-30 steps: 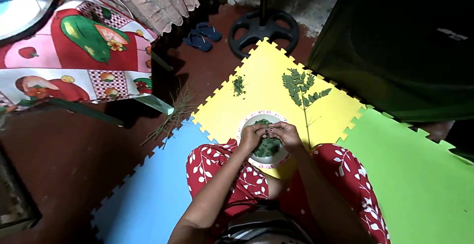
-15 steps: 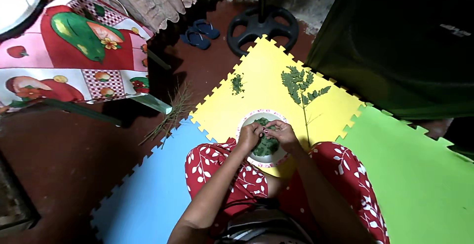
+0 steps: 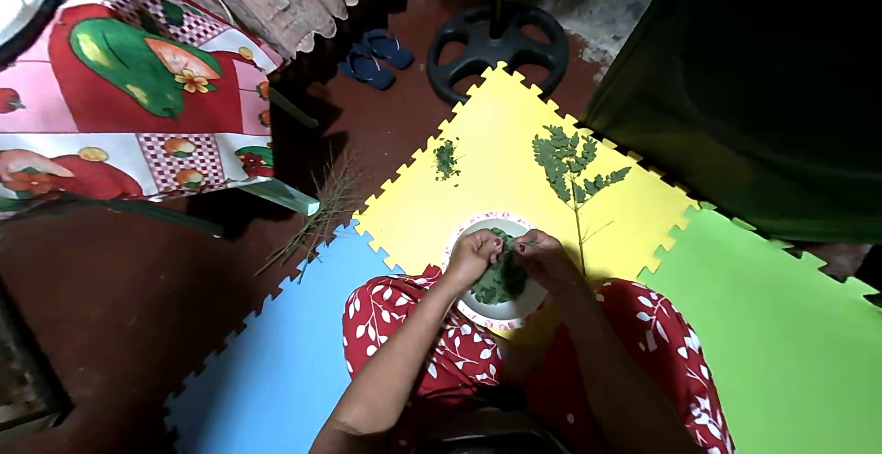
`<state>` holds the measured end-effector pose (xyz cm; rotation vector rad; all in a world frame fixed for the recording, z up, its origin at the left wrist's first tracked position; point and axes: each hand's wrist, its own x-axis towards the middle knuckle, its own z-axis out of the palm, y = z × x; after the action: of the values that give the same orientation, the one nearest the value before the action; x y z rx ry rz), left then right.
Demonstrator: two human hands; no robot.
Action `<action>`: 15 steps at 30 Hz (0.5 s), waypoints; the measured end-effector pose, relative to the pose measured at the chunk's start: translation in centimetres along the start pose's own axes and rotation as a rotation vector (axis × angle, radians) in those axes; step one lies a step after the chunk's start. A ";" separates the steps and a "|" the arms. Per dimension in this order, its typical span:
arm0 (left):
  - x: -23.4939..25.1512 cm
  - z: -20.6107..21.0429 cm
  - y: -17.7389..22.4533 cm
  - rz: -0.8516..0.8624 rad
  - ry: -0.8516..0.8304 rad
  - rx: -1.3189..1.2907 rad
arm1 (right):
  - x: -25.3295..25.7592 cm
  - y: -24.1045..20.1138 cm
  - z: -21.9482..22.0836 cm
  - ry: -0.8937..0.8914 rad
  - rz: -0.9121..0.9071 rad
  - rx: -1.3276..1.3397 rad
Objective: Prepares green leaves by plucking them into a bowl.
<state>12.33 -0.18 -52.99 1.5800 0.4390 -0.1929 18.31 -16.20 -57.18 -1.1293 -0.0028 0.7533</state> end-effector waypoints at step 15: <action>19.4 -9.2 -2.2 -0.275 0.315 0.957 | 3.2 -1.4 -0.3 0.112 0.224 -0.516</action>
<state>27.76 12.00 -61.91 2.5006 0.8945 -0.4048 21.55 -14.98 -57.33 -1.6827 0.0256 0.9154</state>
